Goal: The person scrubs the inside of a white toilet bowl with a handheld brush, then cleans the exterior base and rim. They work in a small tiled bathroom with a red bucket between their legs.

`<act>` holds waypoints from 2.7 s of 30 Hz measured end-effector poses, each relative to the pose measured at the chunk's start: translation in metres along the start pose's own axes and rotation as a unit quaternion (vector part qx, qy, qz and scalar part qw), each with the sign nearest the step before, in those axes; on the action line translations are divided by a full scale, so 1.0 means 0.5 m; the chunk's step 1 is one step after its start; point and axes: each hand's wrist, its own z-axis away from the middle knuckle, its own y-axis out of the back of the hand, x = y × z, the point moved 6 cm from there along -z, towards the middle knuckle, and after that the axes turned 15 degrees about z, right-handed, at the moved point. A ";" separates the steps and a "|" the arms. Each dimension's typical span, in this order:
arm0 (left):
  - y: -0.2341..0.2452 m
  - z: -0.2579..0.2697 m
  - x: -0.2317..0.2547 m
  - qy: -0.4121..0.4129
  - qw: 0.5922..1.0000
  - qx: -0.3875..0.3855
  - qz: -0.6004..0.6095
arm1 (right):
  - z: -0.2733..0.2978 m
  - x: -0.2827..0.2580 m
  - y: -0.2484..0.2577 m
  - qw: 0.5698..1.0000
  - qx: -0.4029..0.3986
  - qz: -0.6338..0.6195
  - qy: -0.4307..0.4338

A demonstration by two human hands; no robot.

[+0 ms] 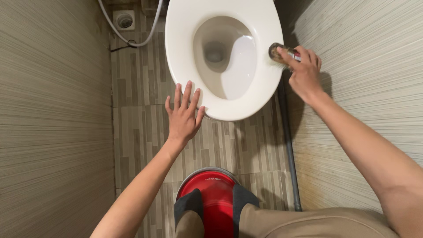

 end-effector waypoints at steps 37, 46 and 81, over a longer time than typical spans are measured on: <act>-0.003 0.002 -0.009 -0.008 1.000 0.008 -0.007 | 0.015 -0.126 0.025 0.948 0.120 0.091 0.279; -0.006 -0.001 -0.013 0.006 0.999 -0.014 0.040 | 0.090 -0.297 0.028 0.923 0.025 -0.007 0.385; -0.052 0.091 -0.124 0.272 0.883 0.030 0.381 | -0.076 -0.511 0.050 0.921 0.071 -0.163 0.347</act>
